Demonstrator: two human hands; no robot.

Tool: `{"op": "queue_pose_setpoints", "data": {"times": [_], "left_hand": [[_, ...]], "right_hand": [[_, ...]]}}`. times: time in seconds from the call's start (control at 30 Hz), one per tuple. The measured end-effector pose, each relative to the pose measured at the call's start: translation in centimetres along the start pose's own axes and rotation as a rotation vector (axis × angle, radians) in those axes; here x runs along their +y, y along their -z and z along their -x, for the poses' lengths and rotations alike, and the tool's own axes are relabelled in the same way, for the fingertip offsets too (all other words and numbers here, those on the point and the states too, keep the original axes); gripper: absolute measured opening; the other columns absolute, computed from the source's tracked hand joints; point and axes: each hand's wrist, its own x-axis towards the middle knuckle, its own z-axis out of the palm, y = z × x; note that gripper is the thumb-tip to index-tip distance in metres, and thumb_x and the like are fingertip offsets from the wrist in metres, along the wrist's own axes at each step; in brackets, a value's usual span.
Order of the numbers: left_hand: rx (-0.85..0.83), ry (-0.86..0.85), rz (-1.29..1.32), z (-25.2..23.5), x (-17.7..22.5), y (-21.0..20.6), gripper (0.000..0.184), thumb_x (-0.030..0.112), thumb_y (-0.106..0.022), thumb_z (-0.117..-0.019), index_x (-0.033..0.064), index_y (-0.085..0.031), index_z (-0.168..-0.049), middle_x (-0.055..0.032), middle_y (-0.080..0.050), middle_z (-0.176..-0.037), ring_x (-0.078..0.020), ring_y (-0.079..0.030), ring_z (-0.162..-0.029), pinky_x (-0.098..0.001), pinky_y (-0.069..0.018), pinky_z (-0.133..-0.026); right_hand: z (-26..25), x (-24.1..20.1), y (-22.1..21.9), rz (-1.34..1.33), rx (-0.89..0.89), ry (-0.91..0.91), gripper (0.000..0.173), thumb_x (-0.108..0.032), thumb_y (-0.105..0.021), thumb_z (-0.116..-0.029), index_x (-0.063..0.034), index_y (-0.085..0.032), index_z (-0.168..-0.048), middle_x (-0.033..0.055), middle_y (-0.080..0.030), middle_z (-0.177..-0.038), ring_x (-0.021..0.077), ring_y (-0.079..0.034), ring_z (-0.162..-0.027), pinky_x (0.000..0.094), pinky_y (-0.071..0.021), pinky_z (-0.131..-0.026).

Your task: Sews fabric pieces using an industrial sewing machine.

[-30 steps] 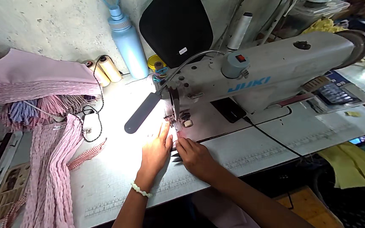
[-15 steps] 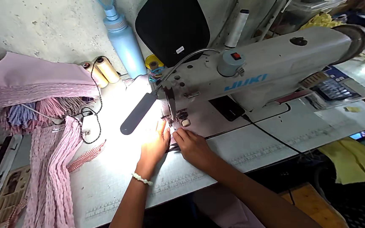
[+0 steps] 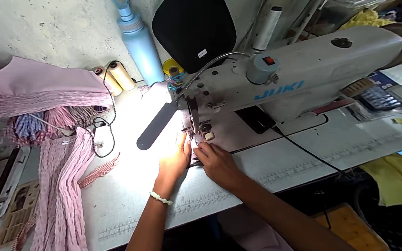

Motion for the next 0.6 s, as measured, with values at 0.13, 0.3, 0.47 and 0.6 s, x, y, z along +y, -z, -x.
{"op": "queue_pose_setpoints", "data": {"times": [0.13, 0.3, 0.47, 0.6], "left_hand": [[0.009, 0.001, -0.002, -0.2, 0.0, -0.1, 0.051, 0.036, -0.028, -0.1111, 0.0121, -0.048, -0.152, -0.0178, -0.060, -0.138, -0.0331, -0.062, -0.121, -0.0544, -0.0473, -0.101], [0.016, -0.015, 0.053, -1.0, -0.2, 0.0, 0.050, 0.034, -0.028, -0.1119, 0.0055, -0.056, -0.142, -0.0211, -0.064, -0.128, -0.0345, -0.062, -0.119, -0.0540, -0.0462, -0.102], [-0.069, 0.038, 0.123, -1.8, 0.1, 0.8, 0.053, 0.033, -0.023, -0.1135, 0.0007, -0.056, -0.140, -0.0231, -0.064, -0.128, -0.0331, -0.059, -0.125, -0.0519, -0.0420, -0.107], [-0.068, 0.094, 0.099, -2.5, 0.2, 1.0, 0.054, 0.033, -0.024, -0.1133, -0.0019, -0.061, -0.131, -0.0250, -0.065, -0.121, -0.0359, -0.060, -0.122, -0.0547, -0.0426, -0.104]], "right_hand": [[-0.2, -0.2, 0.2, 0.017, -0.019, 0.001, 0.023, -0.001, -0.068, -0.0823, -0.0037, -0.077, -0.104, 0.0111, -0.074, -0.119, 0.0287, -0.074, -0.092, 0.0385, -0.0593, -0.066], [-0.5, -0.2, -0.1, 0.032, -0.036, -0.033, 0.023, -0.003, -0.066, -0.0856, -0.0024, -0.077, -0.106, 0.0100, -0.074, -0.122, 0.0290, -0.074, -0.093, 0.0391, -0.0594, -0.065], [-0.8, -0.3, -0.1, 0.018, -0.079, -0.073, 0.032, -0.002, -0.068, -0.0842, -0.0014, -0.075, -0.115, 0.0110, -0.073, -0.125, 0.0304, -0.074, -0.098, 0.0410, -0.0600, -0.067], [-0.9, -0.3, 0.1, -0.019, -0.062, -0.112, 0.031, -0.003, -0.069, -0.0846, -0.0014, -0.075, -0.115, 0.0136, -0.073, -0.124, 0.0302, -0.074, -0.100, 0.0418, -0.0611, -0.072]]}}
